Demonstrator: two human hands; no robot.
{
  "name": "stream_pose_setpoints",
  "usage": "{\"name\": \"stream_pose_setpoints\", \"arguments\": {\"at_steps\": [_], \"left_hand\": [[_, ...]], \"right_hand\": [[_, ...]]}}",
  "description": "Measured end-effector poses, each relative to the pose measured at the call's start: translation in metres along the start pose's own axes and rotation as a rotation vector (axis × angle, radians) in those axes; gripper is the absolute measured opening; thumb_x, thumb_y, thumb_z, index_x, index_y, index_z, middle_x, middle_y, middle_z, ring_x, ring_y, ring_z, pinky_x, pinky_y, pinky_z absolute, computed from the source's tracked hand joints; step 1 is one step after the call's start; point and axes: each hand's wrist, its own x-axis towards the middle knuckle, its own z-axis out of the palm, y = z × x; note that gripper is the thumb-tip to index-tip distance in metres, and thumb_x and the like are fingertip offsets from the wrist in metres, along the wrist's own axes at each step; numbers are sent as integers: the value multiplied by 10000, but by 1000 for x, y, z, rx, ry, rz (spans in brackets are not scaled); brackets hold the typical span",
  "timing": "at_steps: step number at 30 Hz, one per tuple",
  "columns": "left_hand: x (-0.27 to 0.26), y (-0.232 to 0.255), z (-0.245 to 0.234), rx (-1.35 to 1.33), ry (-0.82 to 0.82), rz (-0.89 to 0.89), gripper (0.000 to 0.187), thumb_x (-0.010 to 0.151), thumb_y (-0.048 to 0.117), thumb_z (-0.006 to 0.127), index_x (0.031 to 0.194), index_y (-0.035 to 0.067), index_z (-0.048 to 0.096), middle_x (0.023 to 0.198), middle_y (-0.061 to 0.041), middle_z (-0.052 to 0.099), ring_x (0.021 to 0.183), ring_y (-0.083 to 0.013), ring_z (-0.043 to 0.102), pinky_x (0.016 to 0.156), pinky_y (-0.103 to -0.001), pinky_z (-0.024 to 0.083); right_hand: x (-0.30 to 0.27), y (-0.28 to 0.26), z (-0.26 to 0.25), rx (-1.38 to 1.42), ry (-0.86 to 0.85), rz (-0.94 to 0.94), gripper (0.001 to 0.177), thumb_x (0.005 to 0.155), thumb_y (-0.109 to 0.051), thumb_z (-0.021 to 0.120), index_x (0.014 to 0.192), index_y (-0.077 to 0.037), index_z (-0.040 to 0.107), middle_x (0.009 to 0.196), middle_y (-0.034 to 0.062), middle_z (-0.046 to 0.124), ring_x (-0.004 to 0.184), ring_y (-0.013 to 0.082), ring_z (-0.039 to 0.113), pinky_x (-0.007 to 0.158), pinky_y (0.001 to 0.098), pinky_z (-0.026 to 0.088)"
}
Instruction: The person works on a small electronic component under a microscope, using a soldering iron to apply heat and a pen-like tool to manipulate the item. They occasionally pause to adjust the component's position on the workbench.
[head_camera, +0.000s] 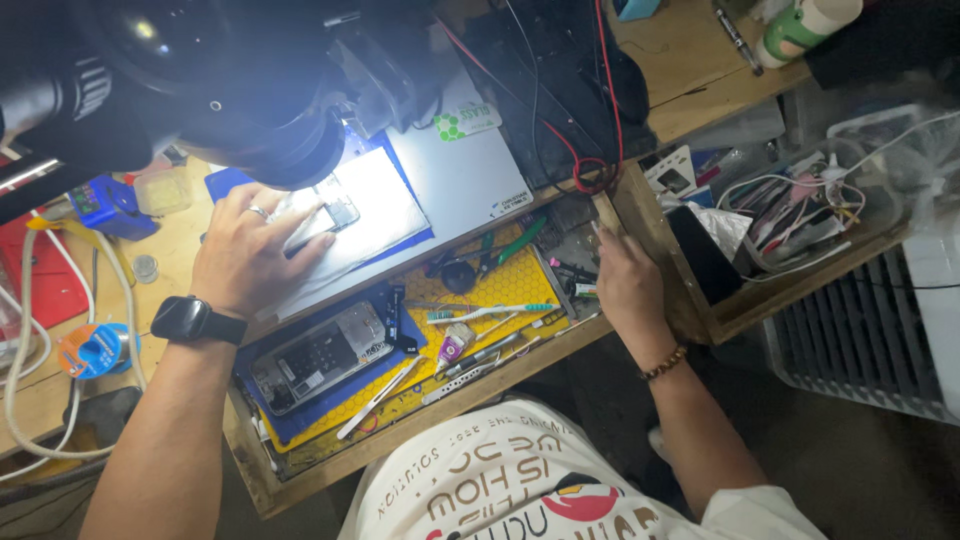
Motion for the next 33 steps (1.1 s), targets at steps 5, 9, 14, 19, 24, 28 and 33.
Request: {"name": "stream_pose_setpoints", "arguments": {"at_steps": [5,9,14,19,24,28,33], "left_hand": [[-5,-1,0,-35,12,13,374,854,327,791,1167,122,783,1126,-126,698,1118,-350,603,969,-457,498],[-9,-5,8,-71,-16,26,350,876,326,794,1159,124,760,1132,-136,685,1119,-358,608,982,-466,502],[-10,-12,5,-96,63,51,337,864,340,766,1126,130,776,1166,-140,693,1133,-352,599,981,-470,490],[-7,-14,10,-77,13,17,357,883,384,748,1128,127,784,1177,-120,705,1150,-336,581,951,-471,474],[-13,-14,12,-91,30,29,346,911,385,738,1152,141,776,1190,-115,706,1168,-334,580,963,-460,474],[-13,-16,7,-86,23,10,366,897,391,737,1158,137,774,1148,-117,706,1141,-332,582,966,-463,472],[-12,-7,7,-78,37,12,380,878,406,739,1147,142,779,1096,-116,705,1143,-344,581,961,-468,469]], "right_hand": [[-6,2,3,6,59,-78,319,946,12,594,1254,33,676,1070,234,696,952,407,691,796,450,564],[-9,9,11,59,71,-54,261,1007,-10,600,1254,28,676,1078,232,695,981,403,694,826,443,566],[-1,7,10,24,36,-15,227,981,-22,632,1184,9,729,1024,231,701,932,409,689,800,464,551],[-7,8,12,-9,63,-52,232,977,-4,633,1191,15,722,1043,233,704,950,409,688,825,457,555],[-12,4,10,18,48,-77,228,977,6,637,1192,46,704,1104,241,704,977,408,697,844,444,562],[-4,-1,13,61,48,-57,236,970,-6,627,1183,50,709,1090,240,707,971,396,709,826,432,565],[-12,-6,-12,-35,-22,-16,235,968,-54,675,1186,-36,760,1072,203,729,935,367,719,799,414,568]]}}
